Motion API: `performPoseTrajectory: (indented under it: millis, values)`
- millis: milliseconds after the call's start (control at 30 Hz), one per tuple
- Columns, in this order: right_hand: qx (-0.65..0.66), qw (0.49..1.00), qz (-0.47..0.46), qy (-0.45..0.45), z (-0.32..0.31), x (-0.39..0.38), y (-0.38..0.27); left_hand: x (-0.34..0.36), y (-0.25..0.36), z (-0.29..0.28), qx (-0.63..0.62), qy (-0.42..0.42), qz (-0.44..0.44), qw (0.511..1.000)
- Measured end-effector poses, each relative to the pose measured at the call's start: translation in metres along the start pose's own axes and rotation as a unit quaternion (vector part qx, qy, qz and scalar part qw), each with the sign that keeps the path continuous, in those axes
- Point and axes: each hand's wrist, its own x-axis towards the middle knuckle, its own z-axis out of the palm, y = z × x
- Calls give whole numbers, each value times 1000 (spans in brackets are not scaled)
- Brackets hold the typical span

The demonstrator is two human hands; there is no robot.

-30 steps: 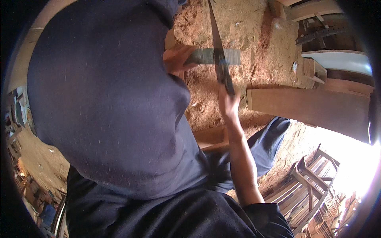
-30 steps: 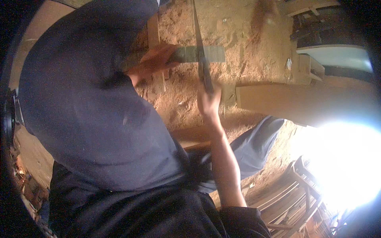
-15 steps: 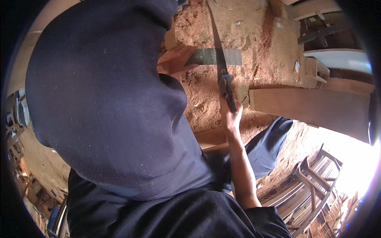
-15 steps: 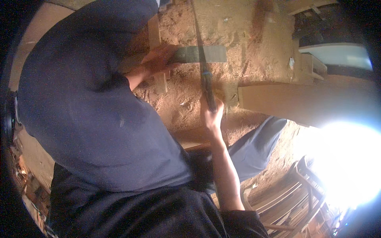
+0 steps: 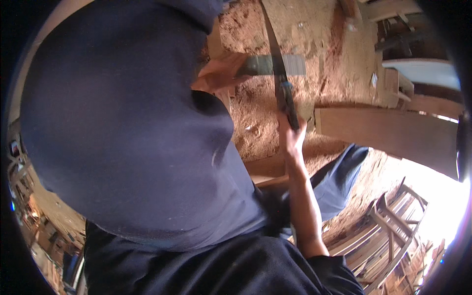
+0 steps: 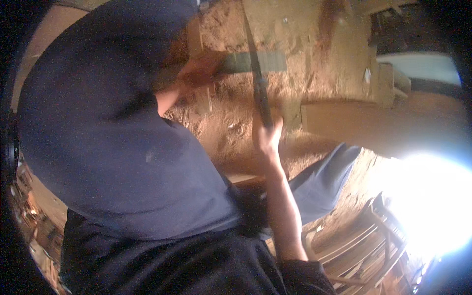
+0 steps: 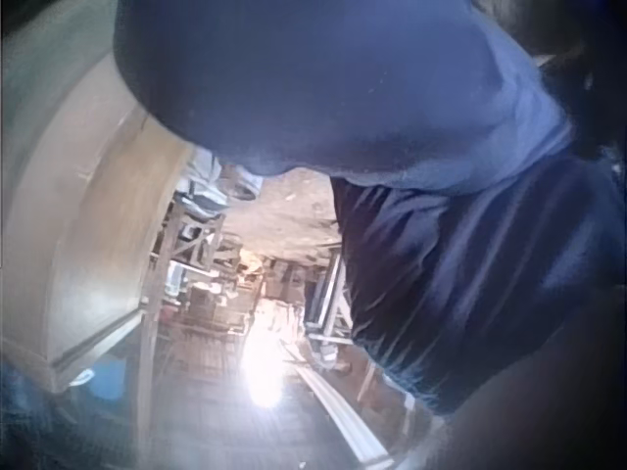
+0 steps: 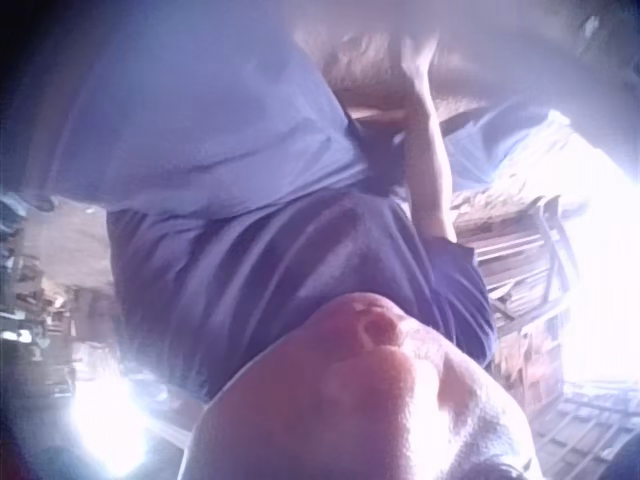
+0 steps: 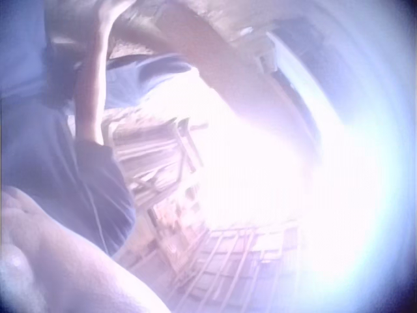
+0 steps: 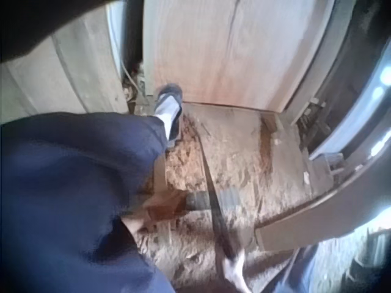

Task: The person is sitting on the floor and using a hand saw to cut a piece of wood. The person holds the wood steady with one hand and saws back and forth with the other, generating sawdust.

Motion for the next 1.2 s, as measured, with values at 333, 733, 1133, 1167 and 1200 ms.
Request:
performPoseTrajectory:
  millis: [333, 733, 1133, 1167, 1200]
  values:
    - [46, 998, 27, -29, -19, 3, 7, 8, -2, -1, 15, -29, -15, 999]
    - [109, 990, 70, 56, -76, -90, 51, 14, 10, -6, 34, -128, -60, 989]
    - [169, 962, 168, 131, -69, -77, 62, -80, 95, 8, -134, -25, 25, 990]
    - [195, 956, 168, 139, -65, -77, 63, -89, 107, 16, -189, -35, 40, 981]
    - [221, 949, 169, 147, -61, -77, 65, -100, 122, 22, -204, -94, 29, 974]
